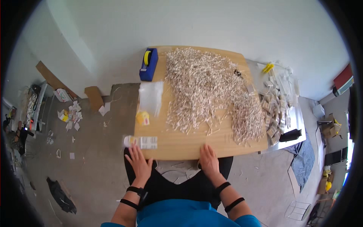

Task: Organizing cotton swabs and placing them into a plastic bag for packaging.

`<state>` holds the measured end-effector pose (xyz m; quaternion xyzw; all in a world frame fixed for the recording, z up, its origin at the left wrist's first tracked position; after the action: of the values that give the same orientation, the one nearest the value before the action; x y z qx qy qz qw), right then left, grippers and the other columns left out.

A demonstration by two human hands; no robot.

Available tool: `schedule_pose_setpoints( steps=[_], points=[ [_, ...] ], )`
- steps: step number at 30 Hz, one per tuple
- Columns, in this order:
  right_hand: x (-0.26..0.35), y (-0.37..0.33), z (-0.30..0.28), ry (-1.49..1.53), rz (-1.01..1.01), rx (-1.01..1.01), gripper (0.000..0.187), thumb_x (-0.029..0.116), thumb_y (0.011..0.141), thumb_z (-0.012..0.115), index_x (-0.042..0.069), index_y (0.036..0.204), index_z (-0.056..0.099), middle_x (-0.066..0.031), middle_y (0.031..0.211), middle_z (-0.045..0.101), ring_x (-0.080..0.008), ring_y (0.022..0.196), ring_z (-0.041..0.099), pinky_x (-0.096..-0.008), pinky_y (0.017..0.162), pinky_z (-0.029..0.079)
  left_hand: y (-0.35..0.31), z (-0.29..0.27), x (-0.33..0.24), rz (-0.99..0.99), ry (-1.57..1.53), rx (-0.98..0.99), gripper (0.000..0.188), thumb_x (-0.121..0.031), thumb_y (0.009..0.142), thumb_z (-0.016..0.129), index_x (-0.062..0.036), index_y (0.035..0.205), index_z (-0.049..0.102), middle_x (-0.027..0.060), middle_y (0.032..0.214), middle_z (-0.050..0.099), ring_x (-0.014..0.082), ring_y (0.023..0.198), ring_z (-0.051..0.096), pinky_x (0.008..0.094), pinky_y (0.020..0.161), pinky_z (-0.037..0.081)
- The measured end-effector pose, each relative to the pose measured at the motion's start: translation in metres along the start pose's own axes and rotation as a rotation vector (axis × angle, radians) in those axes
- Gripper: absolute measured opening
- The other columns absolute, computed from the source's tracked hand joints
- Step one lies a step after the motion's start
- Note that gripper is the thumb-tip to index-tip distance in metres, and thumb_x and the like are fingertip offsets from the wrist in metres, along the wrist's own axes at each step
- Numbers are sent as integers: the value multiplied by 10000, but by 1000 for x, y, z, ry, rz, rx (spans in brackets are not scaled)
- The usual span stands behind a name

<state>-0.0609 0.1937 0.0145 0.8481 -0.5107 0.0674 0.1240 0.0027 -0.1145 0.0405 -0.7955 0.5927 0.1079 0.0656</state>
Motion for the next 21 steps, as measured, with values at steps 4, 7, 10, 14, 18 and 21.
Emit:
schedule_pose_setpoints(
  steps=[4, 7, 10, 14, 18, 21],
  points=[
    [-2, -3, -4, 63, 44, -67, 480, 161, 886, 579, 16, 1340, 515, -194, 1434, 466, -348, 1331, 423, -439, 1107, 358, -49, -2, -13, 38, -159, 32, 802, -313, 925, 621, 56, 1504, 205, 254, 1596, 151, 439, 1479, 106, 596, 1172, 87],
    [-2, -6, -7, 65, 15, -87, 467, 152, 902, 588, -7, 1335, 512, -192, 1452, 446, -366, 1344, 405, -452, 1102, 363, -45, -35, 14, 123, -383, -240, 689, -233, 925, 625, 10, 1479, 295, 244, 1572, 221, 439, 1449, 194, 563, 1172, 157],
    [7, -10, -3, -19, 72, -182, 481, 103, 875, 572, 17, 1345, 521, -200, 1431, 469, -360, 1355, 409, -450, 1132, 337, -34, -30, 89, -122, -552, -384, 577, -237, 978, 583, -12, 1455, 351, 227, 1508, 351, 383, 1399, 325, 474, 1158, 256],
    [74, 8, 8, 286, 1, -213, 507, -65, 857, 516, 4, 1359, 504, -246, 1466, 420, -377, 1365, 409, -459, 1147, 334, -2, 20, 179, -412, -1134, -391, 568, -316, 1003, 561, -18, 1447, 368, 196, 1414, 490, 299, 1316, 464, 416, 1096, 373],
    [155, 66, 20, 864, 151, -240, 404, -40, 969, 436, -19, 1370, 475, -242, 1503, 383, -367, 1374, 412, -391, 1122, 364, 39, 45, 182, -547, -1217, -225, 557, -382, 1012, 533, -13, 1413, 413, 148, 1309, 577, 250, 1185, 569, 361, 1020, 444],
    [173, 97, 67, 1176, 306, -369, 393, -38, 1002, 387, -8, 1388, 460, -206, 1543, 340, -308, 1416, 365, -372, 1121, 361, 61, 76, 181, -667, -1246, -13, 522, -439, 1013, 510, -4, 1303, 528, 113, 1143, 645, 207, 1034, 623, 324, 896, 500]
  ],
)
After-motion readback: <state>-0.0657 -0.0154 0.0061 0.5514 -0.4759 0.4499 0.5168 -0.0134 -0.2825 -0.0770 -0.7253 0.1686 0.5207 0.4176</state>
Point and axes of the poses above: each hand's wrist, its own y-axis towards the middle knuckle, its own z-axis out of the palm, x = y × z, the point moved 9 cm from there along y, towards the middle knuckle
